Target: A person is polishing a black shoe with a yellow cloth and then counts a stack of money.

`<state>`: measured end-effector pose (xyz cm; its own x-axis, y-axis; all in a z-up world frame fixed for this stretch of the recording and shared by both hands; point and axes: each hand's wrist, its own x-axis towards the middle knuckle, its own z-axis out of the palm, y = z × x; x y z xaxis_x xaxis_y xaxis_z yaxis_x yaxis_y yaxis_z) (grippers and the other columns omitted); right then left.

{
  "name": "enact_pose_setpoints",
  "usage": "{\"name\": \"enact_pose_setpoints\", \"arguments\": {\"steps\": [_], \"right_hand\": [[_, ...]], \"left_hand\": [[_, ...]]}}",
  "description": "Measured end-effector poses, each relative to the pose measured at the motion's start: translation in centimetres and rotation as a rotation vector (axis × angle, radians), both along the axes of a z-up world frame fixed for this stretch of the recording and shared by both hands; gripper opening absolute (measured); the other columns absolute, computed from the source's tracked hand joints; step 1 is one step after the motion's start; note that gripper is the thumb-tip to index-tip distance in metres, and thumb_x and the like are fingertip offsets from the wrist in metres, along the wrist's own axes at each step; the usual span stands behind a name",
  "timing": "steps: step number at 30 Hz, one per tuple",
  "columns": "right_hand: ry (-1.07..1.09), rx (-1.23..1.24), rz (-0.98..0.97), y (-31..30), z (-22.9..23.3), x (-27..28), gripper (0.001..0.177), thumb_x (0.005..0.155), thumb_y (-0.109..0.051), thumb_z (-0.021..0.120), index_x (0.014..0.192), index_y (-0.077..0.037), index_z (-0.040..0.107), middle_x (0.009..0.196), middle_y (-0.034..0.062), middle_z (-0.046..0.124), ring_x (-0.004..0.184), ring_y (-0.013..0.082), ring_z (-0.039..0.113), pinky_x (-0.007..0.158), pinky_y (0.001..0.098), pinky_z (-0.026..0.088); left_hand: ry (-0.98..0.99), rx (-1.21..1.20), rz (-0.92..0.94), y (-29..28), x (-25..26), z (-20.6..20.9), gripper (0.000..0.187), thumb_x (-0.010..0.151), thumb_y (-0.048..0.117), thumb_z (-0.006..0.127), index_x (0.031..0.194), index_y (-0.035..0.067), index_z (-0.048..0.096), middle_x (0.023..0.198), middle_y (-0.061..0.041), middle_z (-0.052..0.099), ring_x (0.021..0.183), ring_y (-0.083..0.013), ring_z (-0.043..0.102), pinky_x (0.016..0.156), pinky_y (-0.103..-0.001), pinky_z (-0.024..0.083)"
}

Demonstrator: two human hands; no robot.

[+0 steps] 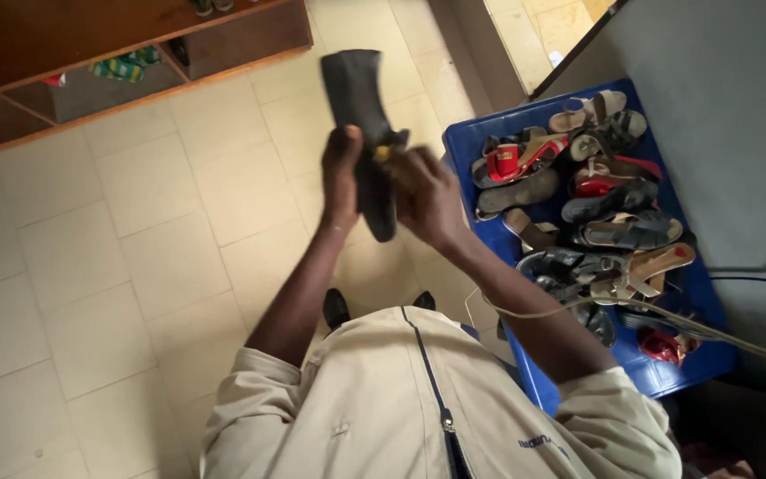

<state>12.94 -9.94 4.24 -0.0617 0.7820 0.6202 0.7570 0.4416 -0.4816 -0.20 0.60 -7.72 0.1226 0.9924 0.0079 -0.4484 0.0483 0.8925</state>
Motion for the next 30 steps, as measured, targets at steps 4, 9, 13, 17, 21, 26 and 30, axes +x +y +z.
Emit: {"name": "enact_pose_setpoints", "arguments": {"steps": [4, 9, 13, 17, 21, 26, 30], "right_hand": [[0.107, 0.002, -0.146, 2.0, 0.4, 1.2, 0.036, 0.093, 0.006, 0.064, 0.128, -0.005, 0.069, 0.122, 0.0190, 0.062, 0.088, 0.0316, 0.073, 0.072, 0.0407, 0.059], [0.135, 0.028, -0.183, 2.1, 3.6, 1.4, 0.039, 0.091, -0.001, 0.076, 0.129, -0.005, 0.066, 0.125, 0.0191, 0.061, 0.095, 0.0318, 0.074, 0.077, 0.0412, 0.061], [-0.040, 0.087, -0.063, 0.8, 1.5, 0.7, 0.048, 0.083, 0.007, 0.067, 0.128, -0.009, 0.069, 0.121, 0.0162, 0.060, 0.102, 0.0352, 0.071, 0.083, 0.0422, 0.062], [0.030, 0.051, -0.049, 1.5, 0.2, 1.4, 0.049, 0.080, 0.009, 0.066, 0.128, -0.003, 0.068, 0.123, 0.0199, 0.059, 0.099, 0.0338, 0.069, 0.080, 0.0428, 0.060], [0.086, 0.203, -0.255, 2.8, 1.8, 2.6, 0.032, 0.092, 0.008, 0.070, 0.121, -0.003, 0.064, 0.122, 0.0153, 0.058, 0.110, 0.0362, 0.065, 0.090, 0.0462, 0.057], [0.167, 0.136, -0.311, 3.3, 2.9, 4.0, 0.027, 0.101, 0.004, 0.072, 0.127, -0.005, 0.068, 0.122, 0.0138, 0.061, 0.107, 0.0308, 0.070, 0.085, 0.0400, 0.060], [0.080, 0.059, -0.270, 2.3, 2.9, 3.1, 0.044, 0.085, 0.005, 0.068, 0.127, -0.006, 0.069, 0.125, 0.0201, 0.060, 0.106, 0.0353, 0.069, 0.084, 0.0414, 0.061]], "left_hand": [[-0.010, 0.003, -0.049, -2.0, 0.4, 3.5, 0.052, 0.099, 0.040, 0.078, 0.124, -0.003, 0.060, 0.113, -0.006, 0.062, 0.103, -0.0136, 0.057, 0.092, -0.029, 0.050], [0.175, 0.091, -0.187, -3.0, 0.1, 5.2, 0.055, 0.087, 0.030, 0.084, 0.124, -0.001, 0.058, 0.112, -0.007, 0.066, 0.102, -0.0139, 0.063, 0.090, -0.029, 0.053], [0.012, 0.007, -0.199, -2.3, -0.3, 5.4, 0.050, 0.086, 0.023, 0.081, 0.124, 0.000, 0.058, 0.112, -0.007, 0.068, 0.101, -0.0159, 0.067, 0.089, -0.031, 0.057], [0.031, -0.079, -0.255, -2.1, -0.8, 5.0, 0.047, 0.088, 0.017, 0.080, 0.125, -0.002, 0.060, 0.113, -0.010, 0.069, 0.103, -0.0185, 0.067, 0.092, -0.032, 0.056], [0.023, -0.002, -0.438, -2.3, -0.8, 6.2, 0.055, 0.082, 0.017, 0.082, 0.129, 0.001, 0.058, 0.116, -0.008, 0.070, 0.108, -0.0175, 0.067, 0.096, -0.032, 0.055], [0.104, 0.040, -0.492, -2.4, -1.0, 6.5, 0.057, 0.078, 0.017, 0.084, 0.126, 0.000, 0.059, 0.111, -0.007, 0.069, 0.105, -0.0175, 0.066, 0.094, -0.033, 0.055], [0.350, 0.146, -0.347, -2.4, -0.8, 7.7, 0.049, 0.075, 0.012, 0.088, 0.114, -0.002, 0.061, 0.104, -0.010, 0.069, 0.096, -0.0177, 0.065, 0.086, -0.032, 0.056]]}}
